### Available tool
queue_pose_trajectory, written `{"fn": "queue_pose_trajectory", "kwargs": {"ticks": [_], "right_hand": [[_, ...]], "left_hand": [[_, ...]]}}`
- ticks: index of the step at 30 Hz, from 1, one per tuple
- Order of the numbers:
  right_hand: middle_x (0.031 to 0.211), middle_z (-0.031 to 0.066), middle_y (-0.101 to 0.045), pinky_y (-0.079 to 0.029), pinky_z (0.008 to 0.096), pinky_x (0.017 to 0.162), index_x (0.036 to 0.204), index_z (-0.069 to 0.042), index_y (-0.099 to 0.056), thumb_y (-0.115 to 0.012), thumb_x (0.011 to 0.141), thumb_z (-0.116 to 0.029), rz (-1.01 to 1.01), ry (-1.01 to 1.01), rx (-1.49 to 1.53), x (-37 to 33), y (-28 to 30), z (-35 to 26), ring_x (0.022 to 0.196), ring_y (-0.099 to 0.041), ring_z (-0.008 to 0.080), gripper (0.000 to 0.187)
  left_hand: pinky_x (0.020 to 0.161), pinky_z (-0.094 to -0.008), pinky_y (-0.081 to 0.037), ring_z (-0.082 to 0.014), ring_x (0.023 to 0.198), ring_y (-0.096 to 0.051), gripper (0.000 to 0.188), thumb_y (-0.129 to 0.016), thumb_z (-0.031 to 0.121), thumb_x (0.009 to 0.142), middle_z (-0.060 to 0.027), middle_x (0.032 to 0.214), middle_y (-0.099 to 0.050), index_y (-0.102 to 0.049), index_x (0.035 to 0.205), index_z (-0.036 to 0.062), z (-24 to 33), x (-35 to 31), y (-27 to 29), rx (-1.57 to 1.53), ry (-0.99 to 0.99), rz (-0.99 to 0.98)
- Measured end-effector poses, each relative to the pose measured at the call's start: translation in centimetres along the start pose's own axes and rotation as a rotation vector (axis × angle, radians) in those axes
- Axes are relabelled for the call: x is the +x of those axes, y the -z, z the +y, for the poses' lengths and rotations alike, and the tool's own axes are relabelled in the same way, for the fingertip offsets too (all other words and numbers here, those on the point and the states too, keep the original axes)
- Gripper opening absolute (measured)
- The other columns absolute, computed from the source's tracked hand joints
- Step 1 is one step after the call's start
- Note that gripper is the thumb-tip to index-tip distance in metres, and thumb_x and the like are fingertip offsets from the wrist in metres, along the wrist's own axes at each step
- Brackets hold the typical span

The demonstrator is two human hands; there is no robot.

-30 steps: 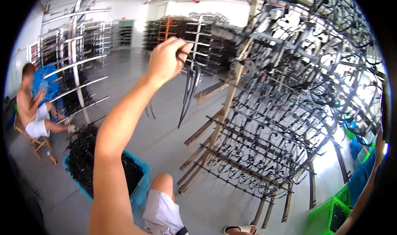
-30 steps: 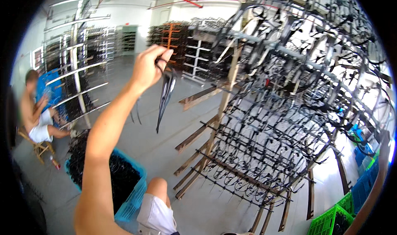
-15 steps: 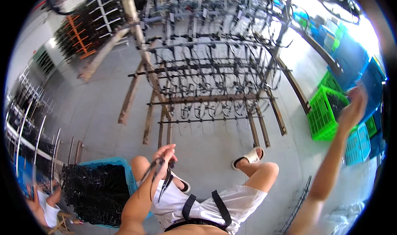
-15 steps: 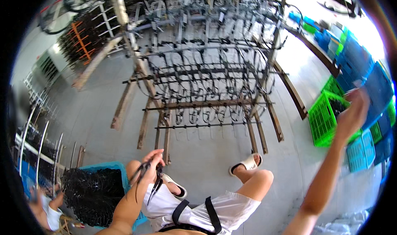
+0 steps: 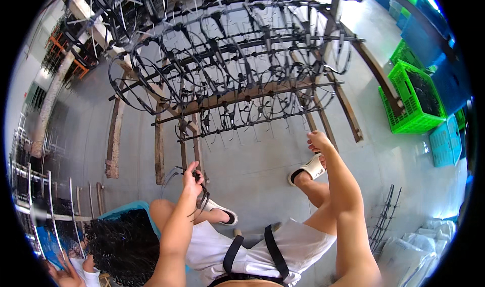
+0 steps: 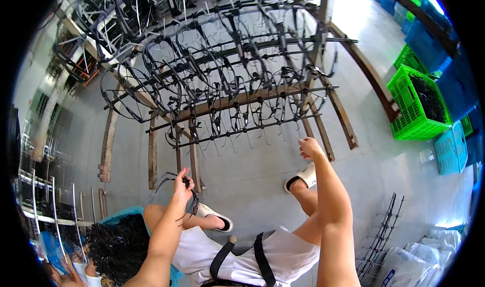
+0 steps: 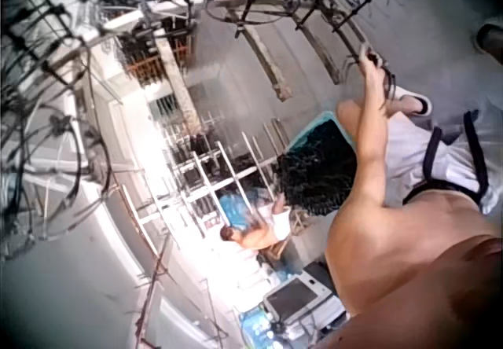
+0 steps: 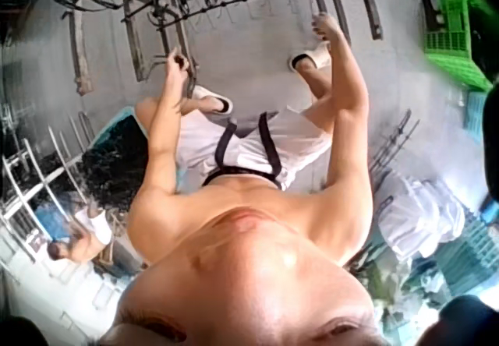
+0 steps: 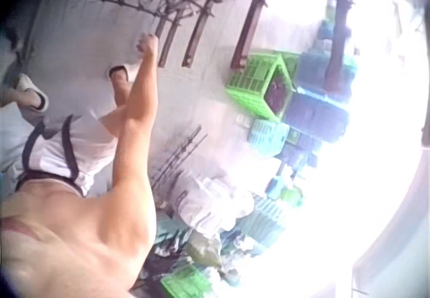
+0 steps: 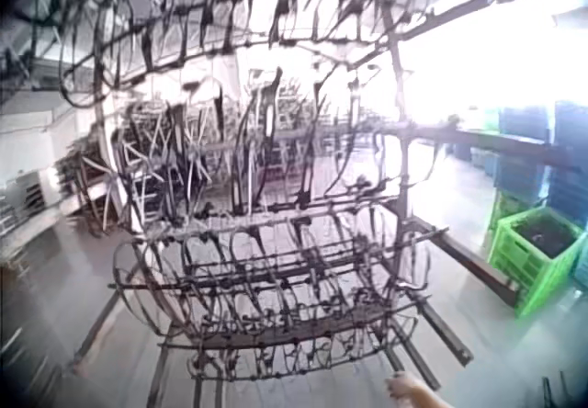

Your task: The person repeatedly picks up black wire loops from a blue basket and attaches them to a metal rack structure. The person works continuously, handling the wire loops one at a time and securing them to the rack.

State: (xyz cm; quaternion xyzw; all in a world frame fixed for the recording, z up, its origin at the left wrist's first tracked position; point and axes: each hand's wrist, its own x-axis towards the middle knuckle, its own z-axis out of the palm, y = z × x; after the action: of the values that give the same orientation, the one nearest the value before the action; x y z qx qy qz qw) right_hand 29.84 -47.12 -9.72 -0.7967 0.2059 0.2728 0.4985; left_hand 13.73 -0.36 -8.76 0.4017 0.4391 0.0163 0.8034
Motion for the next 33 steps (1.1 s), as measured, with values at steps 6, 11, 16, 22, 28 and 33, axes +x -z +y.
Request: {"fn": "queue_pose_trajectory", "kwargs": {"ticks": [6, 11, 16, 22, 28, 33], "right_hand": [[0.08, 0.0047, -0.058, -0.051, 0.033, 0.054, 0.096, -0.007, -0.055, -0.047, 0.093, -0.05, 0.122, -0.071, 0.45, 11.3, -3.1, 2.2, 0.066, -0.058, 0.0161, 0.043], [0.08, 0.005, -0.061, -0.051, 0.0289, 0.056, 0.1, -0.005, -0.056, -0.05, 0.094, -0.02, 0.137, 0.011, 0.735, 13.3, -2.2, 1.0, 0.064, -0.06, 0.0155, 0.017], [0.081, 0.0049, -0.063, -0.049, 0.0262, 0.055, 0.1, -0.006, -0.059, -0.046, 0.091, -0.016, 0.231, 0.002, 0.695, 12.5, -3.1, 0.5, 0.064, -0.059, 0.0135, 0.018], [0.078, 0.0045, -0.062, -0.043, 0.0214, 0.048, 0.1, -0.004, -0.059, -0.048, 0.091, -0.013, 0.248, 0.056, 0.766, 8.1, -2.8, 4.7, 0.059, -0.056, 0.0121, 0.018], [0.078, 0.0051, -0.063, -0.041, 0.0208, 0.046, 0.096, -0.003, -0.059, -0.046, 0.09, -0.014, 0.453, -0.058, 0.785, -2.2, -2.3, 7.0, 0.058, -0.055, 0.0112, 0.018], [0.087, 0.0076, -0.067, -0.042, 0.0224, 0.049, 0.106, -0.003, -0.062, -0.048, 0.088, -0.019, 0.567, -0.005, 0.661, -10.7, 1.6, 9.6, 0.061, -0.058, 0.0129, 0.028]], "left_hand": [[0.037, -0.0215, -0.028, -0.0098, 0.051, -0.048, 0.023, -0.071, 0.032, 0.08, -0.0004, 0.068, -0.055, -0.055, 0.086, 0.0164, -1.3, 5.9, -0.4, 0.044, -0.095, 0.145], [0.042, -0.0222, -0.028, -0.0066, 0.055, -0.046, 0.031, -0.069, 0.047, 0.079, 0.0053, 0.074, -0.058, -0.058, 0.089, 0.0196, -0.5, 10.1, -4.2, 0.27, -0.146, 0.388], [0.038, -0.0224, -0.022, -0.0077, 0.05, -0.039, 0.025, -0.062, 0.032, 0.086, -0.0035, 0.086, -0.066, -0.06, 0.091, 0.0083, 0.6, 13.0, -3.3, 0.126, -0.092, 0.196], [0.038, -0.022, -0.026, -0.0072, 0.05, -0.046, 0.014, -0.059, 0.023, 0.082, -0.0012, 0.07, -0.064, -0.063, 0.076, 0.0108, 0.5, 12.4, -3.0, 0.092, -0.083, 0.189], [0.039, -0.0211, -0.028, -0.0069, 0.052, -0.051, 0.015, -0.057, 0.023, 0.079, 0.0013, 0.065, -0.06, -0.06, 0.069, 0.0119, -2.2, 4.3, -1.6, -0.024, -0.096, 0.272], [0.042, -0.0209, -0.031, -0.0069, 0.055, -0.053, 0.014, -0.057, 0.026, 0.079, 0.0019, 0.066, -0.062, -0.06, 0.075, 0.0134, -5.7, -2.4, 1.4, 0.027, -0.031, 0.309]]}}
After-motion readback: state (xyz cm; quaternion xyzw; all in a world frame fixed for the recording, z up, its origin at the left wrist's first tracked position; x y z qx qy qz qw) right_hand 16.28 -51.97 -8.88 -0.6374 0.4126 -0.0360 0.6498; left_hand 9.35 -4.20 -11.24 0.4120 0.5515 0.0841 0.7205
